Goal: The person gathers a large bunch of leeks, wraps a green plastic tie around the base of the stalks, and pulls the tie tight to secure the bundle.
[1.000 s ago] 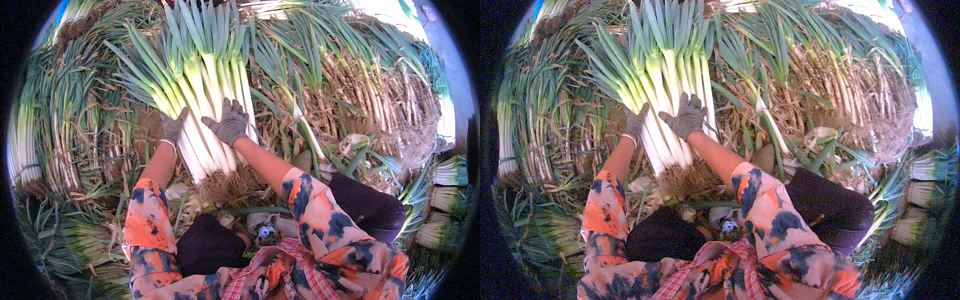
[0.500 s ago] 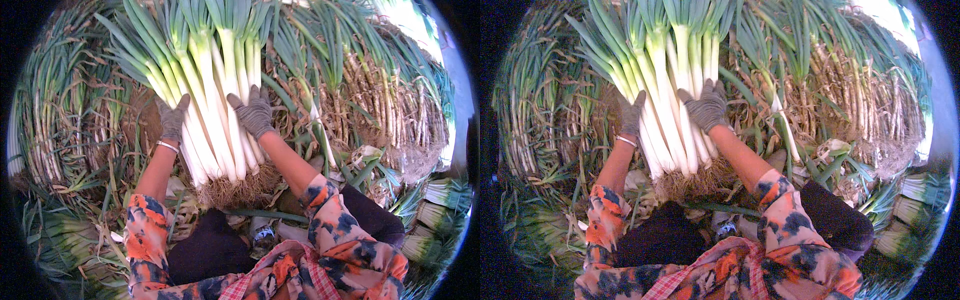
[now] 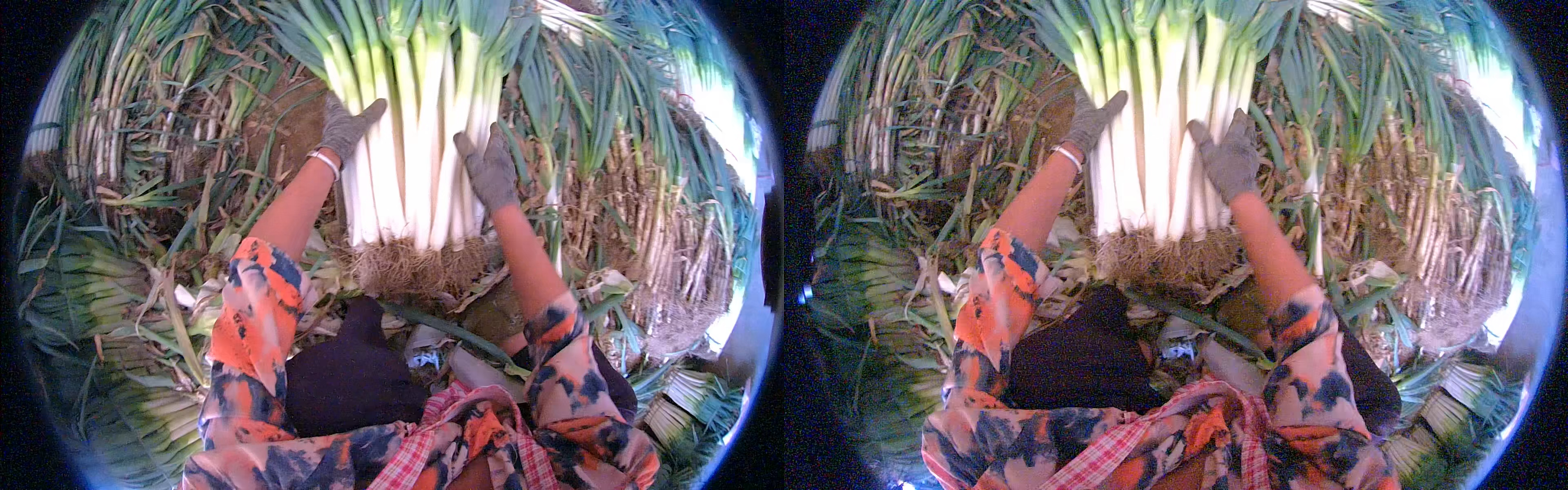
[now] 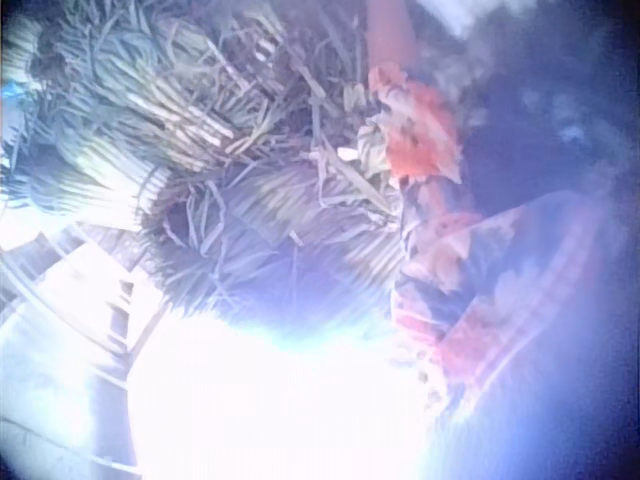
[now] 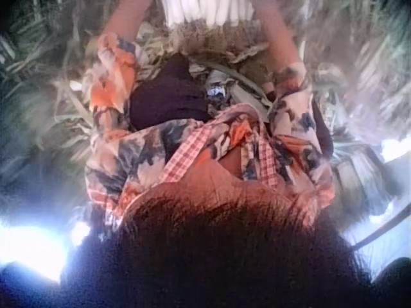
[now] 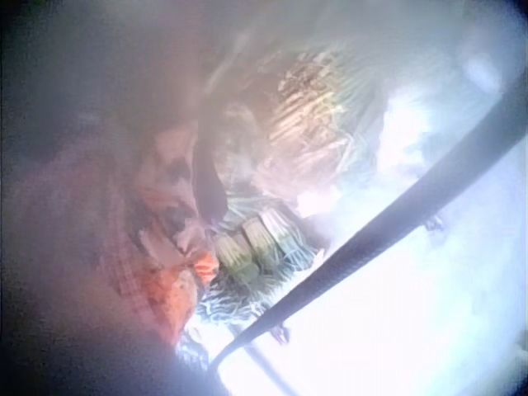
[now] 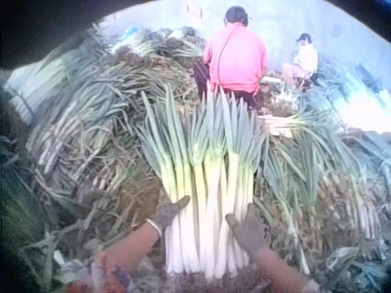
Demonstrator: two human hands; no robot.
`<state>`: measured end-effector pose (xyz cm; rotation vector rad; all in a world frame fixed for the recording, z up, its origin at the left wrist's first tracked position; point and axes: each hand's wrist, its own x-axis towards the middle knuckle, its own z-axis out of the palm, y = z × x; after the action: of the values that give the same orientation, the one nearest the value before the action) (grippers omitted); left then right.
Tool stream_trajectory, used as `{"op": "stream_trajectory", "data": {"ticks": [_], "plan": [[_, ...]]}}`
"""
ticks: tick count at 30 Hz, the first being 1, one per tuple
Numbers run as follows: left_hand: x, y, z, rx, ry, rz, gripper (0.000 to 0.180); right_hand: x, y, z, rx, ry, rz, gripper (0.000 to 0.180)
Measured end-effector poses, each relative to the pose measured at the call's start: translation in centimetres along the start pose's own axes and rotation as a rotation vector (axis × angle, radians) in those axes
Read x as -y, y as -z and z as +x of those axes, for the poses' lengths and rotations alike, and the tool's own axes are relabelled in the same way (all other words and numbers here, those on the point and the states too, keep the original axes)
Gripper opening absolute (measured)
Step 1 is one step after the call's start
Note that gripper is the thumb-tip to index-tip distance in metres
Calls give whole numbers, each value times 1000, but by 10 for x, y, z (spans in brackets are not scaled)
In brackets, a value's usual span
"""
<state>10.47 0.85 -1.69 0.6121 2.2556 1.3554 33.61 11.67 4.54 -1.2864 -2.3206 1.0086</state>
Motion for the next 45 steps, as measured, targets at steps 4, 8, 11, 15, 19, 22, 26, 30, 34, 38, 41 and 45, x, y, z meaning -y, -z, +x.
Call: {"op": "stream_trajectory", "data": {"ticks": [4,8,11,15,19,22,26,30,34,38,41,45], "plan": [[12,12,-5,-108,-181,5,115,9,41,-98,-73,369,182,36],[12,4,0,-5,-72,-100,117,-65,30,-157,-19,-67,353,40],[12,-2,1,-62,-35,-39,118,-90,18,-142,-155,-127,254,46],[35,5,15,-59,-54,-92,115,-70,18,-89,-71,-14,128,43],[25,6,8,-16,-81,-160,112,-135,0,-49,108,-294,509,31],[1,11,-11,41,-25,-212,101,-106,9,-50,19,-481,811,28],[9,4,-5,-28,-102,-159,92,-131,-14,-33,-183,-134,632,33],[-2,9,-16,4,-59,-175,84,-101,16,-27,-165,-121,759,31],[-12,8,-19,11,-35,-156,85,-61,45,-20,-109,-109,753,25],[-12,0,-18,-17,-124,-107,86,-57,70,-28,102,76,454,25],[27,8,6,-73,-158,-74,103,-25,99,-26,-150,4,798,48],[30,9,10,-42,-95,-101,112,-82,104,-56,48,1,224,34]]}}
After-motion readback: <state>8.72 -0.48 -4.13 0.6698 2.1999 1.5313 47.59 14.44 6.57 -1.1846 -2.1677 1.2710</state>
